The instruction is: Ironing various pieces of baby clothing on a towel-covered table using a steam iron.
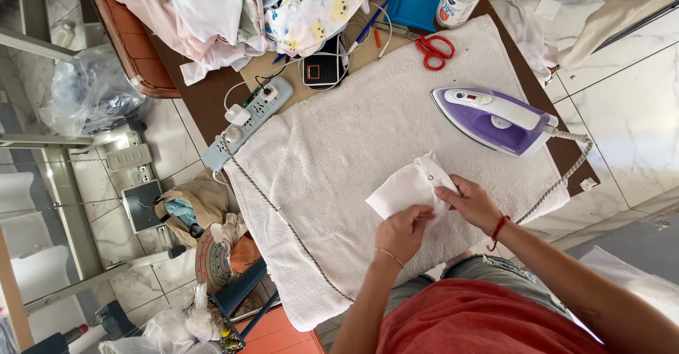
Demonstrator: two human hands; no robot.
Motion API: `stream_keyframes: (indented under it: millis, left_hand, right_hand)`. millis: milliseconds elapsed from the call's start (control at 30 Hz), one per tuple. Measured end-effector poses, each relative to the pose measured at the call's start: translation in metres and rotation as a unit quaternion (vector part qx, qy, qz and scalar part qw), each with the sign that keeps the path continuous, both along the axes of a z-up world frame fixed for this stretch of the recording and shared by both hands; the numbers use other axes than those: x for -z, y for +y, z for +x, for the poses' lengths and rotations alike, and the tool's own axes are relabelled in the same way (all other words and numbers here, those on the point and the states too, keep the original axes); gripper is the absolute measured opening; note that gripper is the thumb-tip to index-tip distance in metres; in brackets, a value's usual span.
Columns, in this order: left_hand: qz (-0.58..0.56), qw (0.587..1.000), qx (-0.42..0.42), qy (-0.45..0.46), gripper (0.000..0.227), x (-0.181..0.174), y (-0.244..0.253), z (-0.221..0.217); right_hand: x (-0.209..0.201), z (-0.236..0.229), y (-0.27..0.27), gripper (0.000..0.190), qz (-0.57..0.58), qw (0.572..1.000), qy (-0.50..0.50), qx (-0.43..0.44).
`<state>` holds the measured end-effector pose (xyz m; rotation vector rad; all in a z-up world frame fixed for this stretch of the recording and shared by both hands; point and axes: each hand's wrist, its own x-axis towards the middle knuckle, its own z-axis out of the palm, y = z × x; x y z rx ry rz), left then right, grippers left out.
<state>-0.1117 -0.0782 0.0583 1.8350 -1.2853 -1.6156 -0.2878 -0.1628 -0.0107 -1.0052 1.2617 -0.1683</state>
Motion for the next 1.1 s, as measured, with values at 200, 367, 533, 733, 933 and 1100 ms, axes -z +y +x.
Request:
stream_keyframes:
  millis: [200, 367, 533, 733, 933, 1100]
  left_hand:
    - [-0.302, 0.869, -0.015, -0.392, 0.052, 0.01, 0.008, -0.008]
    - [-0.319, 0.858, 0.009, -0.403, 0.056, 0.039, 0.009, -0.012]
    - [-0.288, 0.861, -0.019, -0.418, 0.069, 0.024, 0.031, 0.003]
    - [-0.14, 0.923, -0.192, -0.303, 0.052, 0.025, 0.065, 0.008]
    - [0.143, 0.915, -0.361, -0.11, 0.05, 0.027, 0.034, 0.006]
    - [0.007, 0.943, -0.305, -0.132, 0.049, 0.016, 0.019, -0.009]
  right_hand:
    - [-0.028, 0.014, 0.01, 0.031, -0.184, 0.952, 0.218, -0.108]
    - [-0.061, 0.067, 0.008, 0.053, -0.719, 0.632, 0.119, -0.262]
    - [-0.033, 0.057, 0.001, 0.059, -0.646, 0.642, 0.219, -0.349]
    - [-0.03, 0.05, 0.005, 0.061, -0.633, 0.642, 0.231, -0.366]
    - [-0.082, 0.055, 0.018, 0.057, -0.512, 0.759, 0.173, -0.364]
    - [-0.11, 0.055, 0.034, 0.072, -0.152, 0.963, 0.111, -0.192]
